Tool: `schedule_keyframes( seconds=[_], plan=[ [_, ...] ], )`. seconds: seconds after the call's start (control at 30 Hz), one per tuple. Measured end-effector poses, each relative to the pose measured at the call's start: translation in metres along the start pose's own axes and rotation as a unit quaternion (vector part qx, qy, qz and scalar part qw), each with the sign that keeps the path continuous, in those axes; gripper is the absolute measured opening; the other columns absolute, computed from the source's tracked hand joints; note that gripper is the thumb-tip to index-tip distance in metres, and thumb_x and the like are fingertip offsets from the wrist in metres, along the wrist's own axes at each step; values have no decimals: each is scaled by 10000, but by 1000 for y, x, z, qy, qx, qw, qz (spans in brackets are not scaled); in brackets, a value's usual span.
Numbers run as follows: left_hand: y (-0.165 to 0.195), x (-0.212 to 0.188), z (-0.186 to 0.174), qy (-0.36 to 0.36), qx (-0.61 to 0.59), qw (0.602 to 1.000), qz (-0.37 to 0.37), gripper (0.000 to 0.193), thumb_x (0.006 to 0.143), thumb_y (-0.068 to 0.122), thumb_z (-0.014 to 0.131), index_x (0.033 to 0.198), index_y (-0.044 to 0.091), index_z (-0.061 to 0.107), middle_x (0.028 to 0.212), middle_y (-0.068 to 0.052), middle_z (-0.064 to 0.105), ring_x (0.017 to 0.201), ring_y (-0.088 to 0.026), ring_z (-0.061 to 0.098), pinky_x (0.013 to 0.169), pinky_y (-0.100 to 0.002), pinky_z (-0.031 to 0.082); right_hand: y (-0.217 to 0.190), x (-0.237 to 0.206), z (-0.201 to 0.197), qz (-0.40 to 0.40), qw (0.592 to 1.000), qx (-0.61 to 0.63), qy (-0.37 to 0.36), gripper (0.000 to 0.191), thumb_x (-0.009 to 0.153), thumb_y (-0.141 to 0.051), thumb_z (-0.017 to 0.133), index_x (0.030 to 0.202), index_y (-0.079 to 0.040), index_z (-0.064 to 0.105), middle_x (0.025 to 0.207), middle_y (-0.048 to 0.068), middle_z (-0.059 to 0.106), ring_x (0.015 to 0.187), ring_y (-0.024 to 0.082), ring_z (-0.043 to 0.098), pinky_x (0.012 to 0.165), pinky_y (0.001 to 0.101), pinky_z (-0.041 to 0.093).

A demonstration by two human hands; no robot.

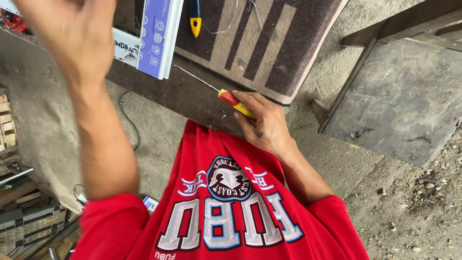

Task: The person assembles a white aluminum window frame by joining two profile pieces at a corner. They use a screwdriver to tighten screws and a hammer to tap the screwdriver handle for additional force. The person also uses a yellow power drill and a tape measure during the process.

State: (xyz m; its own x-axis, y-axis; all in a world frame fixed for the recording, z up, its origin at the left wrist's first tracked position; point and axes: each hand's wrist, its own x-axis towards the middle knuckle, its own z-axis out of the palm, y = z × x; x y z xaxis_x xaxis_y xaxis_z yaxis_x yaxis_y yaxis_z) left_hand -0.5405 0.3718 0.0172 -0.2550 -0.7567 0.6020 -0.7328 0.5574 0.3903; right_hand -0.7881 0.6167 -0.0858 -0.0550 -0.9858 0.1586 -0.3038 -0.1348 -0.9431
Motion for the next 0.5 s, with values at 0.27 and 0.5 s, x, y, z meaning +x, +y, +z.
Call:
schedule_keyframes(
  seconds=[0.27,0.5],
  plan=[
    [-14,-83,8,220,-429,702,-524,651,933,380,688,1443,151,355,1262,-90,617,1153,-241,642,1006,-469,551,-10,42,8,-7,997,-68,-46,503,838,-7,748,1328,-41,638,1213,179,702,1003,371,720,821,419,598],
    [-13,-70,28,266,-396,711,-518,710,944,392,776,1412,49,366,1196,-126,579,1011,-167,612,723,-310,546,-34,63,5,-55,988,-133,-58,495,819,14,773,1292,-57,644,1231,161,693,1095,360,710,913,421,587]
  ],
)
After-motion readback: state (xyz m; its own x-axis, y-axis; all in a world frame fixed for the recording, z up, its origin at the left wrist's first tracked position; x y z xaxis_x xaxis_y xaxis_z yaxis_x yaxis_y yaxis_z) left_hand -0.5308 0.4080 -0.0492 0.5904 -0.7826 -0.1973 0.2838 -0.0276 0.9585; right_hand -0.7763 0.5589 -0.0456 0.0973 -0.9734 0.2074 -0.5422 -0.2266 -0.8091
